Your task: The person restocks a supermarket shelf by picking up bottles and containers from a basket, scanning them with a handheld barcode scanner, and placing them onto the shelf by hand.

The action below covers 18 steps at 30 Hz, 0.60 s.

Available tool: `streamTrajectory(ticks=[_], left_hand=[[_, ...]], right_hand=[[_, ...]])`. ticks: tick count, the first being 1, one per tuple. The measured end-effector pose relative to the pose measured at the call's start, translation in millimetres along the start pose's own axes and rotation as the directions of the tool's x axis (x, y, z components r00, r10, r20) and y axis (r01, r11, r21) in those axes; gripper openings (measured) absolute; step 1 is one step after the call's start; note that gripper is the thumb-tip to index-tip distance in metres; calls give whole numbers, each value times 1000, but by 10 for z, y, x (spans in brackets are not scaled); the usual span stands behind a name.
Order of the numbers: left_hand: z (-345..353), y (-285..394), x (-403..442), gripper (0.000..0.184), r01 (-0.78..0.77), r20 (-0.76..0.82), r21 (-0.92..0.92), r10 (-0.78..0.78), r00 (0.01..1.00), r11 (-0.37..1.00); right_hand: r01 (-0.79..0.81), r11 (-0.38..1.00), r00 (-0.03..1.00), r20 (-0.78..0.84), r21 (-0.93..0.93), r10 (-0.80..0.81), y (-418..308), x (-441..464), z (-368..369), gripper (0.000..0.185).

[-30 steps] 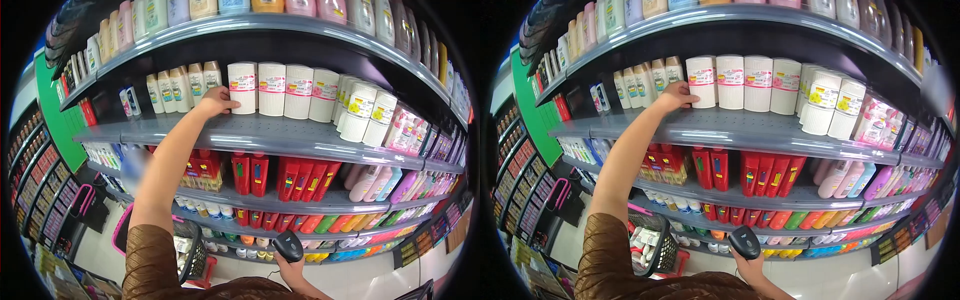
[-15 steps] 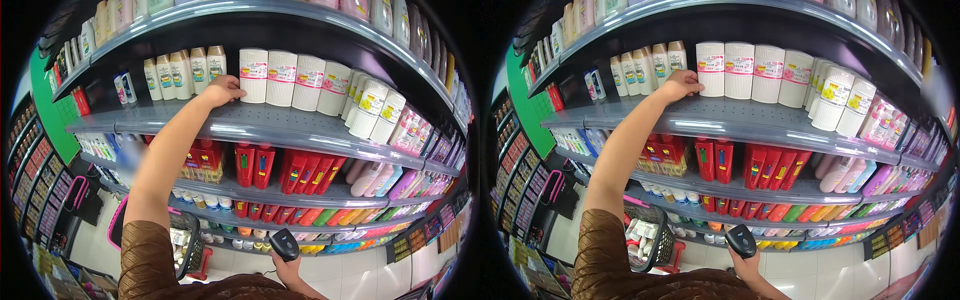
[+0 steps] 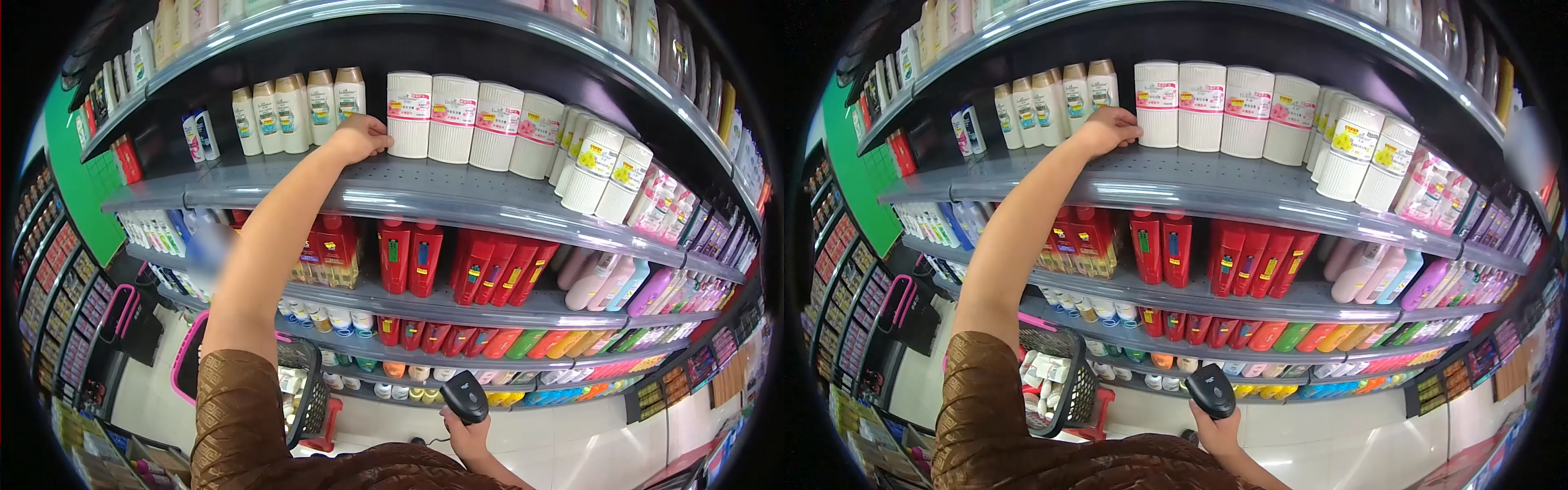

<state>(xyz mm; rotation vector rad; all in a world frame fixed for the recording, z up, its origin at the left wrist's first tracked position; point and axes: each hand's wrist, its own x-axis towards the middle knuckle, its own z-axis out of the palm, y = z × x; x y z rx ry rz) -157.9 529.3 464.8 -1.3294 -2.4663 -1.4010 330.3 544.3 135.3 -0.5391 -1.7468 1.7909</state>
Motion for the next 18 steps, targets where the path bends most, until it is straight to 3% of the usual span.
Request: streamTrajectory(ticks=[6,8,10,12,14,15,16,18], left_hand=[[-159,138,-216,29,-36,-87,70,42,995,997],[-362,217,-452,27,-255,-247,289,329,911,923],[-532,335,-1022,19,-407,-305,258,474,826,876],[-703,273,-1696,18,-384,-204,242,434,878,891],[-878,-181,-2333,16,-407,-32,249,427,904,879],[-987,-455,-2642,18,-429,70,319,431,900,845],[-1106,-665,-2995,21,-191,171,319,142,975,928],[-1248,-1580,-3648,24,189,269,247,-254,929,950]], right_hand=[[-35,999,999,3,-8,35,-95,-70,51,23],[-33,999,999,14,-20,34,-169,-66,171,24],[48,998,998,49,-37,-46,-162,-83,350,25],[-30,997,996,83,-76,36,-140,-136,573,28],[-114,993,990,84,23,112,-145,-229,937,30],[-119,993,984,129,-25,121,-76,-276,1062,30],[-120,990,974,185,-75,132,-1,-284,1190,30],[-92,990,967,230,-104,114,72,-378,1544,15]])
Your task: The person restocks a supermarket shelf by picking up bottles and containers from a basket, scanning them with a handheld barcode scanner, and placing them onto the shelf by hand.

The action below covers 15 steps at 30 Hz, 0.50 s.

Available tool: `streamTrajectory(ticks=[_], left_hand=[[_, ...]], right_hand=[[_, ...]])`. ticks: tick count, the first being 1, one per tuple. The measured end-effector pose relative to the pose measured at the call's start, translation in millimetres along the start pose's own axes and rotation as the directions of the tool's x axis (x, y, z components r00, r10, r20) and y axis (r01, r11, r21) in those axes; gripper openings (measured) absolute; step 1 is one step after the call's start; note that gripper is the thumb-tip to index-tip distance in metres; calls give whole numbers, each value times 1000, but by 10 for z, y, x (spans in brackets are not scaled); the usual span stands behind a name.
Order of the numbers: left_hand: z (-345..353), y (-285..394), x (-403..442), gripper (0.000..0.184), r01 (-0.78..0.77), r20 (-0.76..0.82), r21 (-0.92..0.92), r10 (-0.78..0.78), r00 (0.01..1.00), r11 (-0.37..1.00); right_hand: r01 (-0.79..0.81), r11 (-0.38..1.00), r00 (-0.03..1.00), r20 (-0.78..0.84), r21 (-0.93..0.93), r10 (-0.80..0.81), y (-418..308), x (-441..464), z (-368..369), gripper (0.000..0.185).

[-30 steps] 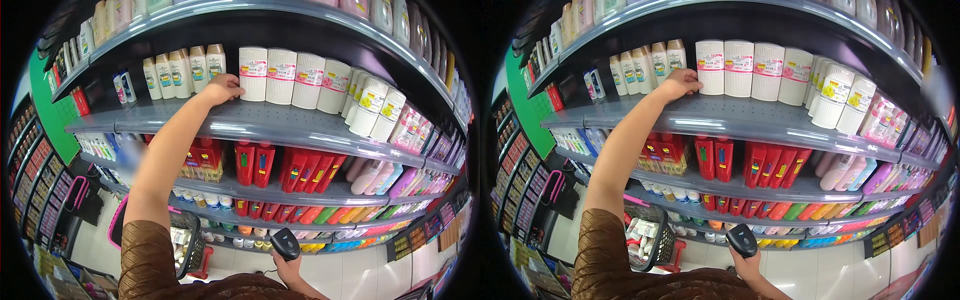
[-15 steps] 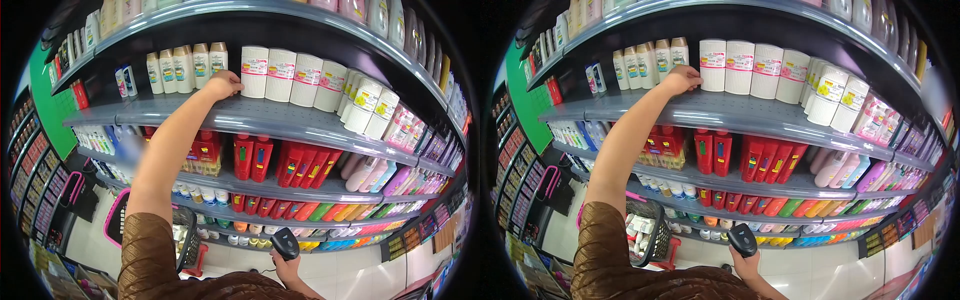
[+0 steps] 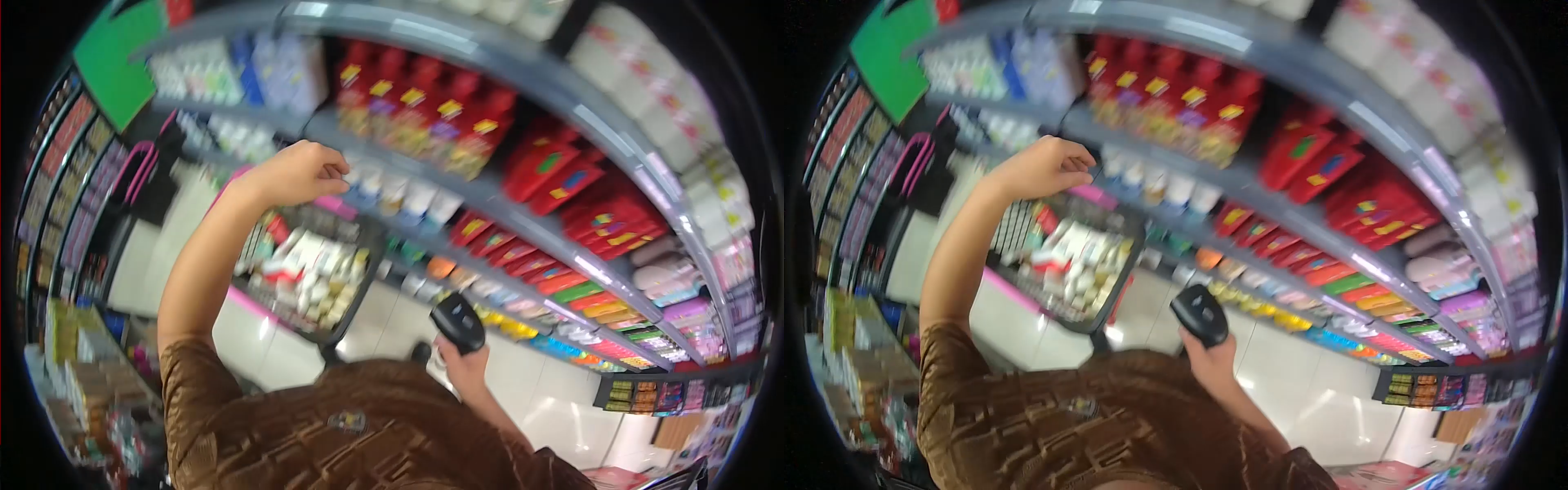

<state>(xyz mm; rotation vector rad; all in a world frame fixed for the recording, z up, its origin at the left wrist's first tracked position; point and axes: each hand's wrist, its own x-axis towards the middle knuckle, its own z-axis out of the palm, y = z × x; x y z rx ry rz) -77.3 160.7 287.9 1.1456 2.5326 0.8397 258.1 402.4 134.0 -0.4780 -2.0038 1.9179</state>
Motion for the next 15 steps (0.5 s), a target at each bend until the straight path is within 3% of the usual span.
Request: streamTrajectory(ticks=[2,3,4,6,7,8,9,10,11,13,14,15], left_hand=[[329,-1338,-390,38,221,213,-51,-206,955,974],[450,-1874,-546,47,247,353,101,-267,897,964],[584,-2356,-689,57,230,471,251,-326,820,940],[1051,-3222,-980,59,207,466,432,-414,782,878],[1141,-3253,-1083,58,374,428,346,-499,753,860],[1384,-3508,-1042,59,454,530,349,-572,626,820],[1806,-3901,-1020,61,327,549,434,-534,643,840],[1754,-3616,-1049,60,477,517,317,-571,638,820],[2049,-3801,-1110,64,411,472,283,-498,727,867],[2587,-3929,-865,76,475,602,316,-560,569,822],[2606,-3665,-780,82,535,627,267,-566,535,801],[2616,-3383,-662,81,467,663,242,-496,560,851]], right_hand=[[-98,994,990,101,-37,102,-115,-39,315,15],[-23,994,987,155,-110,40,34,-52,415,14],[-55,997,983,169,-62,65,21,-59,604,14],[-182,982,971,152,-42,186,79,-106,902,18],[-209,977,966,148,-44,213,128,-152,1025,18],[-236,970,959,147,-61,242,188,-182,1144,19],[-257,963,954,141,-77,265,221,-188,1240,21],[-270,960,953,122,-77,278,189,-202,1342,21],[-218,968,966,113,-127,232,128,-220,1436,17],[-208,959,974,49,-192,221,64,-293,1555,15],[-246,954,969,-17,-170,247,55,-341,1596,16],[-274,941,962,-54,-200,268,25,-370,1619,15]])
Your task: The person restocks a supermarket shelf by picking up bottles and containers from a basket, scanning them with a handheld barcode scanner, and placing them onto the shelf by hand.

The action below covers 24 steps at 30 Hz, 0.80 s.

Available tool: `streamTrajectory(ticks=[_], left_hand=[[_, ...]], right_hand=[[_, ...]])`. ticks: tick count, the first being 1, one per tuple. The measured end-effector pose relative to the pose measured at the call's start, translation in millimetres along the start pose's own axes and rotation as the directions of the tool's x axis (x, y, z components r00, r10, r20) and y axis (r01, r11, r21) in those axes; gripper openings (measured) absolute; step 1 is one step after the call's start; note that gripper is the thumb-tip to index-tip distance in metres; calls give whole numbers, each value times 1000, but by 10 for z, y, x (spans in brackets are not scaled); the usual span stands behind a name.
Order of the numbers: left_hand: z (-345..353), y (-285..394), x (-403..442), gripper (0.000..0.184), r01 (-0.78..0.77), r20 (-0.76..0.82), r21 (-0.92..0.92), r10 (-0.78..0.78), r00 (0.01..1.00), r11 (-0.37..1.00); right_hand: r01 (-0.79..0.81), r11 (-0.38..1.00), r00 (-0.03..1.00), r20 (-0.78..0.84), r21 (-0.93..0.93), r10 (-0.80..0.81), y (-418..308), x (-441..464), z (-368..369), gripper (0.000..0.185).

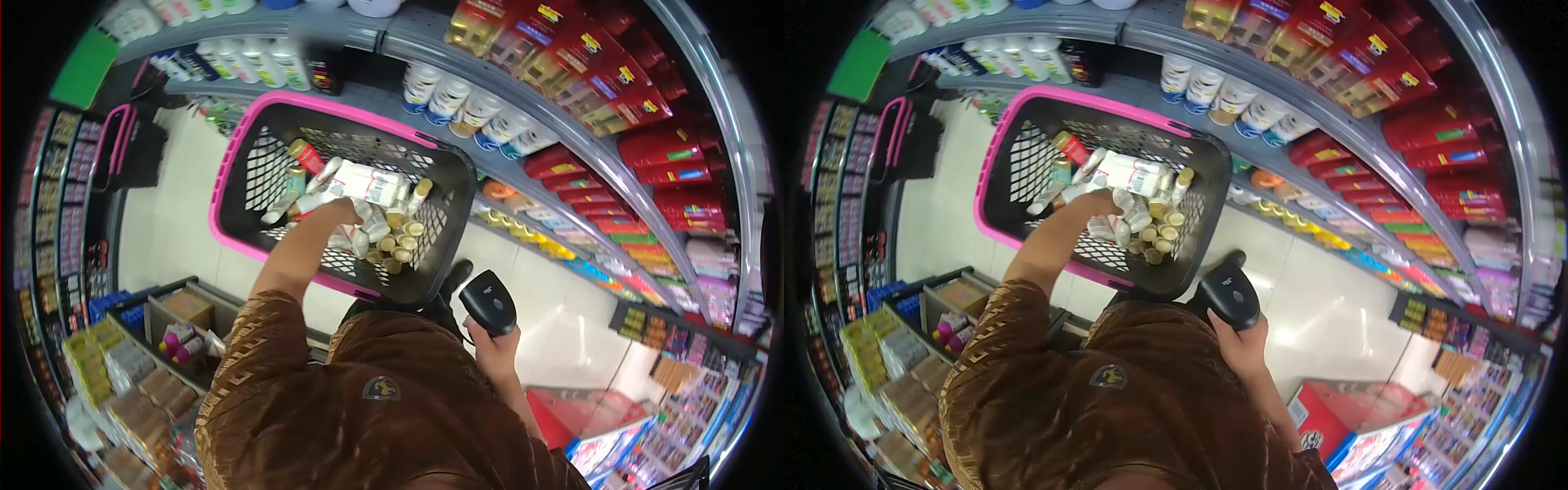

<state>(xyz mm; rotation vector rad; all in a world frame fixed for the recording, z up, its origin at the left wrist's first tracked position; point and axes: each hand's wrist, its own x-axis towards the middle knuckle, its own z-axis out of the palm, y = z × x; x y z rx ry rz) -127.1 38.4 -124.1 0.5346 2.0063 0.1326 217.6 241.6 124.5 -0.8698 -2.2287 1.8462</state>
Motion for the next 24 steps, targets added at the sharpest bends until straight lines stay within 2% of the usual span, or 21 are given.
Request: streamTrajectory(ticks=[1,3,4,5,6,7,8,9,11,12,13,14,15,16,17,19,20,21,23,24], left_hand=[[29,214,-17,81,-81,23,30,80,997,996],[405,289,428,81,-83,-36,0,83,996,997],[489,382,557,71,-14,0,147,15,1000,989],[491,504,515,71,-44,15,153,42,999,987],[421,633,360,73,32,28,206,-39,999,978],[394,724,279,76,112,31,259,-124,992,959],[431,757,318,83,193,30,224,-205,978,955],[445,755,315,83,181,34,224,-193,981,958],[431,674,264,117,140,53,185,-152,987,973],[492,590,332,118,70,41,247,-82,996,966],[695,397,631,118,63,37,250,-75,997,966],[991,176,1037,113,37,12,242,-41,999,970],[812,329,729,108,12,-12,231,-10,1000,973],[594,487,359,92,73,30,184,-80,996,980],[668,489,340,92,74,22,171,-79,997,983],[879,436,475,81,-112,-168,367,184,968,923],[868,402,527,74,-198,-62,431,248,967,881],[895,397,563,74,-193,-74,424,247,966,885],[925,479,532,62,-35,-96,289,66,993,957],[1154,357,885,55,-29,-108,159,46,993,987]], right_hand=[[-29,999,999,-29,-34,28,-31,-38,-7,15],[-36,998,995,-95,-61,31,-63,-114,5,14],[-30,997,991,-132,-70,21,-80,-140,11,13],[-43,996,987,-159,-84,29,-99,-165,14,13],[-54,996,983,-178,-68,41,-117,-183,15,13],[-61,997,980,-193,-50,50,-134,-194,25,13],[-66,996,977,-206,-67,51,-151,-191,37,13],[-69,995,975,-215,-75,51,-158,-182,57,13],[-92,995,969,-233,-28,83,-144,-153,86,14],[-86,995,976,-207,-58,73,-138,-132,76,14],[-82,995,974,-214,-60,67,-145,-98,73,14],[-64,995,981,-190,-78,48,-156,-60,74,14],[-48,994,987,-160,-97,32,-183,-29,83,15],[-44,998,984,-176,-51,35,-235,13,122,16],[-35,998,985,-168,-60,24,-235,42,112,16],[-19,1000,995,-98,-21,17,-212,88,84,32],[-13,998,997,-76,-58,9,-251,102,78,33],[-2,998,998,-69,-64,-2,-261,103,92,33],[-7,1000,995,-98,-5,7,-273,98,120,26],[-5,999,997,-83,-36,2,-281,83,101,35]])
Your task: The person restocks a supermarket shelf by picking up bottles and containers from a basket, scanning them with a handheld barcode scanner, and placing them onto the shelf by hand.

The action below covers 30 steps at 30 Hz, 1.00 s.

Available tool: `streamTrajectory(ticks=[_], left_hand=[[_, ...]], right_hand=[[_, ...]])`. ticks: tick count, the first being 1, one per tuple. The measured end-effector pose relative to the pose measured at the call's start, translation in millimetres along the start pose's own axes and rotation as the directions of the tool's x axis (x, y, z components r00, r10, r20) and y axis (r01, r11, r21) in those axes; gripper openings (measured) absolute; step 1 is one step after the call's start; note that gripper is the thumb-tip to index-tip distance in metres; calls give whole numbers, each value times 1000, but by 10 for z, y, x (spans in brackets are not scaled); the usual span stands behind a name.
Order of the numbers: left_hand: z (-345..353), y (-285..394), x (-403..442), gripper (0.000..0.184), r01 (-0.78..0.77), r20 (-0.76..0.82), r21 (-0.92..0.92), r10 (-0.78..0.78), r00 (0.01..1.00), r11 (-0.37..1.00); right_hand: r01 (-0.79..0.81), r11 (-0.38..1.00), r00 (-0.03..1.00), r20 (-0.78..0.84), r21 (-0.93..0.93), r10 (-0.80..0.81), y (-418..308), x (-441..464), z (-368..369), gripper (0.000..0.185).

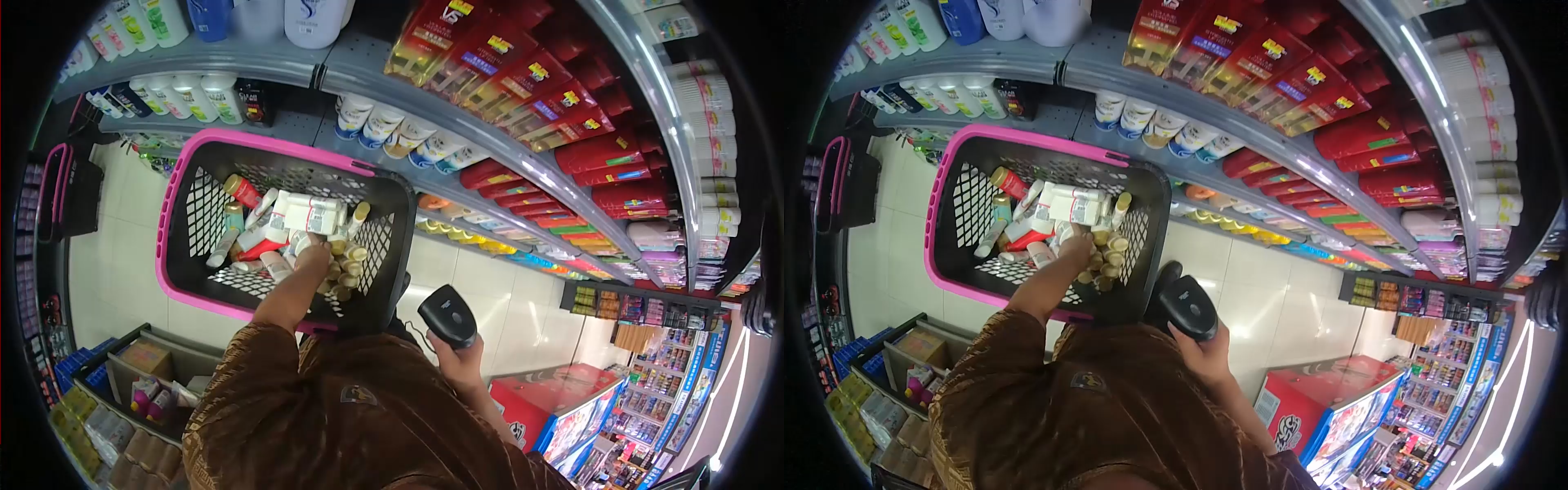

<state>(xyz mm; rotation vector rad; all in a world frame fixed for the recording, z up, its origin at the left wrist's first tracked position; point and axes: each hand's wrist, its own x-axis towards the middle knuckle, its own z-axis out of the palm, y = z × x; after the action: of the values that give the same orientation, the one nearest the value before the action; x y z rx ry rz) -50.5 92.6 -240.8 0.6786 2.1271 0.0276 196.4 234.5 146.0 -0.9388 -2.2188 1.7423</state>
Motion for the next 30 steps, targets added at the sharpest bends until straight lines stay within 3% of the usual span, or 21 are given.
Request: streamTrajectory(ticks=[3,4,7,9,10,11,12,14,15,17,18,20,22,23,24,25,26,27,29,30], left_hand=[[280,-11,253,51,32,-147,118,-14,989,993],[214,-69,251,54,-73,-101,116,84,991,991],[-824,-42,-472,53,-152,28,163,150,988,975],[-1013,-323,-378,49,-178,-95,20,179,979,984],[-1483,-305,-785,55,-140,53,-251,157,986,958],[-1589,-381,-929,61,-87,20,-600,124,992,795],[-1901,-324,-1350,61,-93,-28,-731,107,994,675],[-2306,-380,-1875,50,-211,-67,-840,290,955,500],[-2451,-347,-2211,49,-295,-146,-866,362,921,403],[-2575,-254,-2755,50,-467,-346,-847,405,846,254],[-2470,-218,-2796,50,-479,-366,-840,386,847,255],[-2216,-49,-2785,56,-592,-712,-702,348,610,-397],[-1922,482,-2775,53,-310,-732,-501,204,651,-808],[-1856,703,-2869,51,-211,-717,-469,230,658,-857],[-1799,844,-2943,54,-15,-602,-433,277,749,-901],[-1726,945,-2982,56,182,-470,-361,347,811,-915],[-1566,984,-2853,67,289,-467,-370,445,764,-883],[-1467,1038,-2787,67,295,-459,-359,443,770,-886],[-1416,1159,-2690,77,274,-612,-473,536,581,-837],[-1409,1237,-2685,85,258,-593,-488,534,603,-834]], right_hand=[[13,999,1000,17,-39,-12,-12,-57,-50,34],[18,999,1000,14,-36,-17,-18,-72,-61,34],[41,997,999,1,66,-42,-46,-65,-19,32],[73,997,997,30,-39,-72,-69,-23,-1,24],[173,983,984,47,-62,-170,-110,13,35,20],[118,992,991,59,40,-120,-59,23,68,19],[167,985,983,64,47,-170,-85,57,116,18],[234,969,967,84,73,-240,-62,113,189,17],[190,976,974,102,103,-200,22,152,196,17],[163,977,973,141,141,-182,59,220,258,18],[158,963,971,143,218,-192,42,256,288,20],[168,941,962,162,294,-222,-10,318,311,22],[208,892,938,176,402,-298,-78,361,308,25],[216,866,927,182,452,-326,-101,381,281,27],[255,847,902,200,467,-382,-109,391,239,27],[248,851,902,211,463,-377,-101,398,186,27],[257,882,892,255,395,-374,-80,409,112,26],[264,908,883,299,324,-363,-36,407,20,25],[249,930,888,319,271,-331,93,440,-148,21],[202,949,891,356,242,-281,94,417,-248,22]])
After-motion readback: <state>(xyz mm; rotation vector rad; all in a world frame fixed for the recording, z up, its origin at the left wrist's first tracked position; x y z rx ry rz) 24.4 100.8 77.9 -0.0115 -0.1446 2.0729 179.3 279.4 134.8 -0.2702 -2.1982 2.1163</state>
